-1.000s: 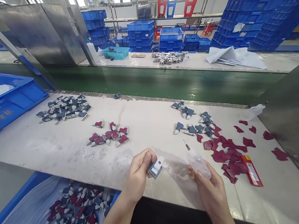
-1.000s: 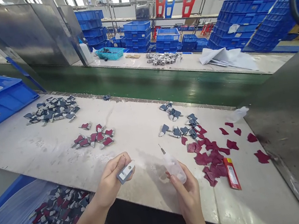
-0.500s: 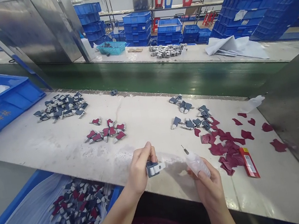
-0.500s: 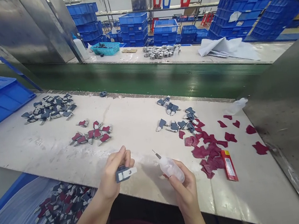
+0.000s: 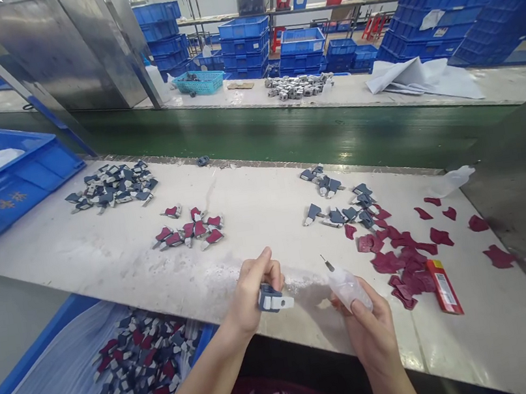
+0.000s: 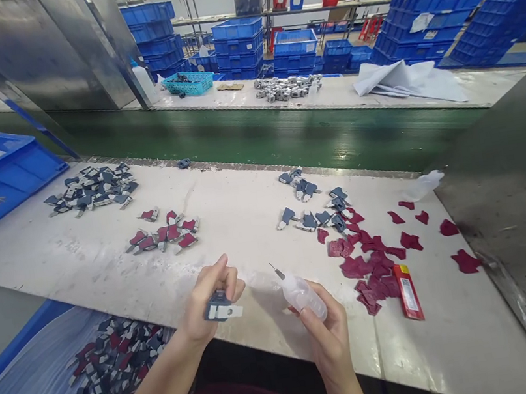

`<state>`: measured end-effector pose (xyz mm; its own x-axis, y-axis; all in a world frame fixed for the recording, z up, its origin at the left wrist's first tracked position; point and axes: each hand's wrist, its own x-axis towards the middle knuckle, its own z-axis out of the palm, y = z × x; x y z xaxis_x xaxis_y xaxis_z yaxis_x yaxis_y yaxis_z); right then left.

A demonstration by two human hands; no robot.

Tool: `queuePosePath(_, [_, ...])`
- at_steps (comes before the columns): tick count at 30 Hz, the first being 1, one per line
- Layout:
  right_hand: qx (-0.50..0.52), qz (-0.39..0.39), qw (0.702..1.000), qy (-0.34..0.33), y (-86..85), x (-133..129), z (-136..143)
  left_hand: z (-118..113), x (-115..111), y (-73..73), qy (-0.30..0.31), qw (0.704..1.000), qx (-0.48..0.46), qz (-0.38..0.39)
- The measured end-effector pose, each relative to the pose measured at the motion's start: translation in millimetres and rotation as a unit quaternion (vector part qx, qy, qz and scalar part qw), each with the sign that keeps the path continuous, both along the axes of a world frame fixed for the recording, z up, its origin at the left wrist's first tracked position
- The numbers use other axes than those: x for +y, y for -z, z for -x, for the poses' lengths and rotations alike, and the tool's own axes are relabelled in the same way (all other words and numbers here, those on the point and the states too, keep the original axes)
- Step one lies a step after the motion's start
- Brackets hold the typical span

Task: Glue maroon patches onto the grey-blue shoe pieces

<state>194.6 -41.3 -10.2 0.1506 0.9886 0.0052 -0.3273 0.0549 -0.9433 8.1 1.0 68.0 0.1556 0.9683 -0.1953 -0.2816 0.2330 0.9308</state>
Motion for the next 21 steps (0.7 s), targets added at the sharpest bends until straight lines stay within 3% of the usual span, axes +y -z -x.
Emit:
queuePosePath(5, [0.000, -0.006, 1.000, -0.002, 0.2, 0.5, -0.2, 2.4, -7.7, 6.5, -0.052, 0.987, 0.031, -0.151])
queuePosePath(9, [0.000, -0.004, 1.000, -0.002, -0.2, 0.6, -0.7, 7.6, -10.8, 6.7, -0.034, 0.947, 0.120, -0.297])
queuePosePath(15, [0.018, -0.015, 1.000, -0.007, 0.4, 0.9, -1.0, 7.9, -3.4, 0.7, -0.071, 0.836, 0.155, -0.522])
queuePosePath(21, [0.033, -0.017, 0.999, -0.019, -0.4, 0.3, 0.0, 21.4, 1.2, -14.3, -0.071, 0.674, 0.336, -0.654])
